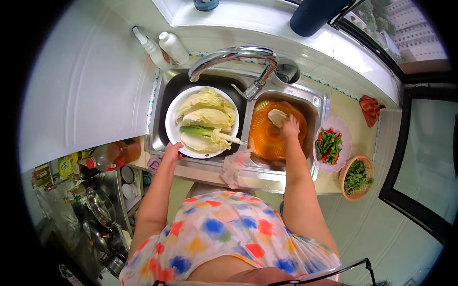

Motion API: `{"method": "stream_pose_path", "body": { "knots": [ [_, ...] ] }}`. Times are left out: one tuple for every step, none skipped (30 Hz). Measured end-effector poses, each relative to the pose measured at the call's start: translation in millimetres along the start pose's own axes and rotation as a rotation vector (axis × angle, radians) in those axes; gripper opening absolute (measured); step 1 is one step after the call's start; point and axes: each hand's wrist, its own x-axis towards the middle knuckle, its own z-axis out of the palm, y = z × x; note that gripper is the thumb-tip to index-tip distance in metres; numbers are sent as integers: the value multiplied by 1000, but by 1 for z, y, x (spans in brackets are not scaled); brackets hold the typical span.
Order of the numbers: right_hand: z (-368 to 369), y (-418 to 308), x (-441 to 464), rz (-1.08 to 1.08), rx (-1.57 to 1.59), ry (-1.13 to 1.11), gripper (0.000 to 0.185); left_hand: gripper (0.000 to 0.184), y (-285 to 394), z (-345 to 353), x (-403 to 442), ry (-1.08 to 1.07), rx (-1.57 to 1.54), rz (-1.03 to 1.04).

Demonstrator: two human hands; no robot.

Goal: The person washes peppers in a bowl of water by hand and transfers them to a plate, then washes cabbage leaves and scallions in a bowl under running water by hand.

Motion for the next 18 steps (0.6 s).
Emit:
{"method": "stream_pose_path", "body": {
  "knots": [
    [3,3,-1,-1,56,9,26,32,1,-1,6,-3,18,-5],
    [6,6,-1,-1,112,18,25,33,2,-3,12,-7,36,-10],
    [4,5,-2,-6,89,17,25,33,8,-1,9,-7,39,-23],
    [2,5,-3,-11,66,15,24,33,15,2,5,-8,42,-38],
    [0,4,-2,-17,42,12,24,33,20,4,4,-9,44,-54],
    [-5,2,-1,-31,2,21,24,33,20,3,11,-16,58,-44],
    [-12,-1,0,-47,-39,29,24,33,19,2,18,-22,69,-34],
    [-17,-3,0,-60,-81,36,24,33,19,1,25,-30,82,-27],
    [-18,-3,-1,-80,-90,68,24,32,22,2,26,-21,95,-34],
    [-20,-2,-3,-95,-101,101,24,32,27,5,28,-17,110,-40],
    [-22,-1,-7,-105,-114,134,24,31,32,8,30,-17,127,-46],
    [-22,-1,-12,-100,-127,152,24,31,34,8,36,-23,151,-60],
    [-23,-2,-17,-93,-141,171,24,31,35,9,41,-43,149,-59],
    [-24,-3,-22,-89,-156,191,24,31,37,10,45,-63,144,-57],
    [-31,-7,-29,-109,-88,281,23,32,38,11,50,-83,139,-55],
    [-38,-11,-39,-131,-18,370,23,29,39,12,57,-96,139,-46],
    [-45,-17,-49,-158,52,460,23,29,38,13,63,-109,147,-50],
    [-62,-29,-59,-188,108,543,22,28,37,15,71,-121,154,-52]
  ]
}}
